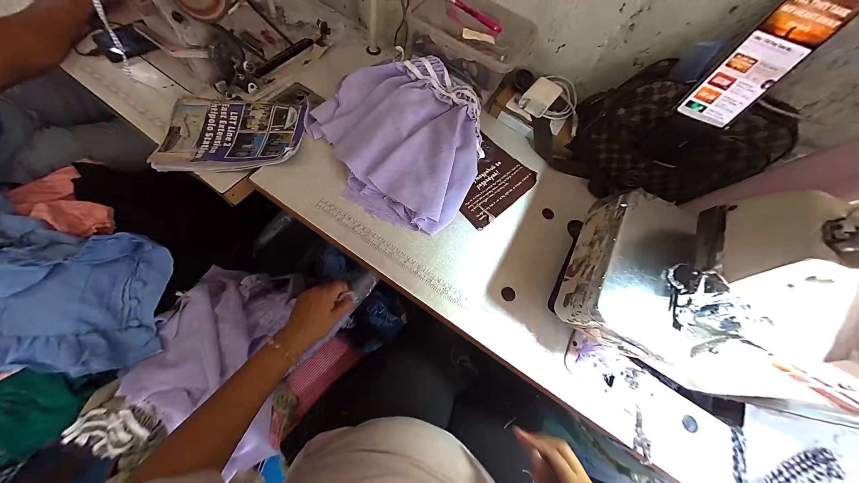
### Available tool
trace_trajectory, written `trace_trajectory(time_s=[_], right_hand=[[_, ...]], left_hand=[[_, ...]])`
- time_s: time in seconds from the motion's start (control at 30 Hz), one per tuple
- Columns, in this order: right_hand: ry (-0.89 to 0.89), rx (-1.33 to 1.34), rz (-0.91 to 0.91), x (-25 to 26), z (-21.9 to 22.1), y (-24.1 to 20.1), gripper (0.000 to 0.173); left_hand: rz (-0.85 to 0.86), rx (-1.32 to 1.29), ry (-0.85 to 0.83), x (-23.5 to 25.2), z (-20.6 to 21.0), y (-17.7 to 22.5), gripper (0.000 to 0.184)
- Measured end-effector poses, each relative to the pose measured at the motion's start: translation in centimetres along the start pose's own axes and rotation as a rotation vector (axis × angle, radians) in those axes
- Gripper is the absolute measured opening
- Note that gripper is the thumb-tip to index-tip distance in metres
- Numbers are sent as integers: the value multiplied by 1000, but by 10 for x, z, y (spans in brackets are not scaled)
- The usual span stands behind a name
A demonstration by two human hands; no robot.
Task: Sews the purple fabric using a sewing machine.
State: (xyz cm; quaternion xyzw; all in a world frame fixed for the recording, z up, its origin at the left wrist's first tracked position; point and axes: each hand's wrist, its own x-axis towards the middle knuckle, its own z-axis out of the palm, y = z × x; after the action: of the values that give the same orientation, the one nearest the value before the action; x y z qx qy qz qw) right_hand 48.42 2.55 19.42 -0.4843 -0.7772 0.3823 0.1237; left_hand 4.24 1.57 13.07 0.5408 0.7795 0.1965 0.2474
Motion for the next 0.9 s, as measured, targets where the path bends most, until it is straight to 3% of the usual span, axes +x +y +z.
trace_trajectory(time_s=[0.07, 0.13, 0.2, 0.27, 0.4, 0.53, 0.6, 0.67, 0.73, 0.83, 0.9], right_hand=[[131, 147, -282, 56, 22, -36, 28], [227, 257, -492, 103, 43, -77, 39], [178, 379, -630, 132, 48, -107, 44], [150, 381, -734, 139, 37, -120, 29], [252, 132, -836, 117, -14, -110, 17], [469, -124, -796, 80, -68, -97, 16], [580, -164, -735, 59, -90, -98, 19], [704, -163, -621, 49, -102, -95, 23], [861, -146, -462, 65, -99, -77, 31], [838, 128, -173, 102, -83, -39, 29], [812, 246, -70, 111, -80, -27, 33]], left_hand=[[371, 23, 261, -13, -11, 49, 30], [668, -30, 401, -19, -27, 94, 32], [865, -191, 361, -23, -46, 133, 33], [969, -294, 226, -28, -70, 163, 33], [1069, -306, 35, -32, -122, 194, 31], [1101, -581, -24, -4, -152, 201, 17], [1139, -464, -59, 24, -174, 226, 13], [1168, -253, 223, 54, -165, 270, 15], [1114, -15, 518, 85, -121, 305, 30], [1126, 137, 271, 110, -33, 325, 25], [1193, 130, 43, 103, 10, 332, 34]])
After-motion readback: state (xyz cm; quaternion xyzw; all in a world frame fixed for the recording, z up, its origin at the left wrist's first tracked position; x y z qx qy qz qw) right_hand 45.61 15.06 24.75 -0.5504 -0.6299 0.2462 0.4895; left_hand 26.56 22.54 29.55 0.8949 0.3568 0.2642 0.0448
